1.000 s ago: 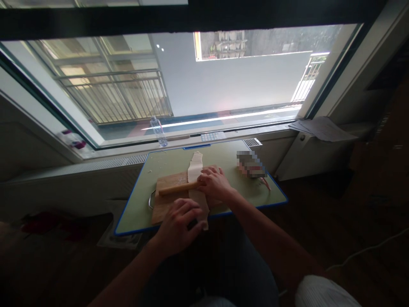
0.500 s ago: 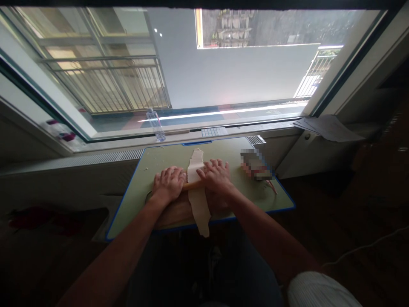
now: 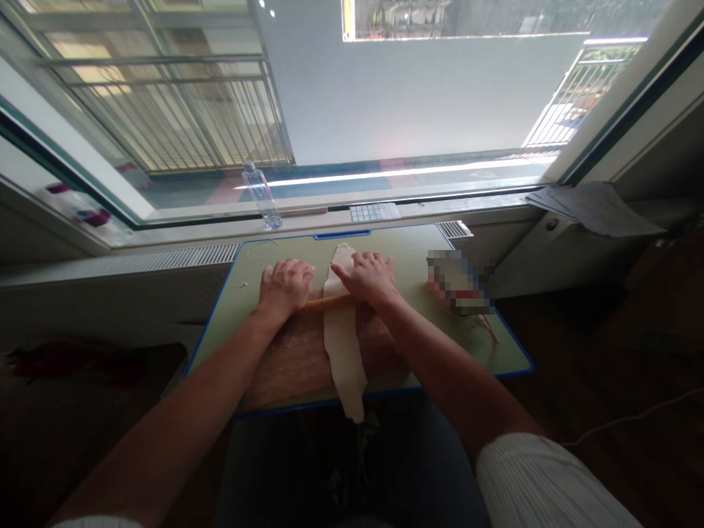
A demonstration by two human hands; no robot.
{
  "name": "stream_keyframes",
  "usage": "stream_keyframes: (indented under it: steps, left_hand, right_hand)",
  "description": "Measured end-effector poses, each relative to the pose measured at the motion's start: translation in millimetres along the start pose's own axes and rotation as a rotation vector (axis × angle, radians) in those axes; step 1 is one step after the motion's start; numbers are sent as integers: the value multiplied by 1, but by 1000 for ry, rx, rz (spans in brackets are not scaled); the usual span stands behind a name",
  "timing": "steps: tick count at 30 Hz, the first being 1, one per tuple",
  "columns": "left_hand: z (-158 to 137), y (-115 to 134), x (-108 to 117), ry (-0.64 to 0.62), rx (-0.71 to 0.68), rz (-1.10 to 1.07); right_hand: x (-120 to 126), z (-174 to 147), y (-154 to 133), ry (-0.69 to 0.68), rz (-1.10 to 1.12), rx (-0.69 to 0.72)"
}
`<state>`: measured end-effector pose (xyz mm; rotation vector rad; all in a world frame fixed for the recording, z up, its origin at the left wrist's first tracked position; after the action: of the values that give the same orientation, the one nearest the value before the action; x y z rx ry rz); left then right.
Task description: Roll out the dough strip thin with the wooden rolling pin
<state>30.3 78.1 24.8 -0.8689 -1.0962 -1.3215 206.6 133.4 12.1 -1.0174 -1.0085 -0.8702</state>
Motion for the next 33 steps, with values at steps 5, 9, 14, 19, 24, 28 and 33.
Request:
stream_keyframes:
  steps: [5,9,14,19,24,28,33]
  left_hand:
    - [-13,5,0,-8,-22,-28]
    - [-40,9,4,22,-32,-50]
    - [-73,17,17,97,-49,-31]
    - [-98,27,27,136,-4,-56]
    - [-93,30,14,60,36,-46]
    - [-66,23,4,-15,65,-38]
    - [-34,18,-7,-115,58,-71]
  right_hand:
    - [3,-17,1,7,-30,4]
    - [11,-48,0,52,-84,8]
    - [23,-86,-7,129,-165,31]
    - [25,-107,-19,160,-155,70]
    - [15,-99,-23,105,-126,101]
    - [9,-74,-22,80,-127,76]
    - [3,-42,-21,19,-85,49]
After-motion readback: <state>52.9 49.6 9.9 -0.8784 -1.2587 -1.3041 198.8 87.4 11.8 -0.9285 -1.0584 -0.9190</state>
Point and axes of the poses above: each hand's wrist, its own z-axis towards the middle knuckle, its own x-axis out of the back of the hand, y = z × x, the point moved 9 cm from there along z, towards the middle knuckle, and after that the axes turned 6 degrees about y, right-handed, at the moved point
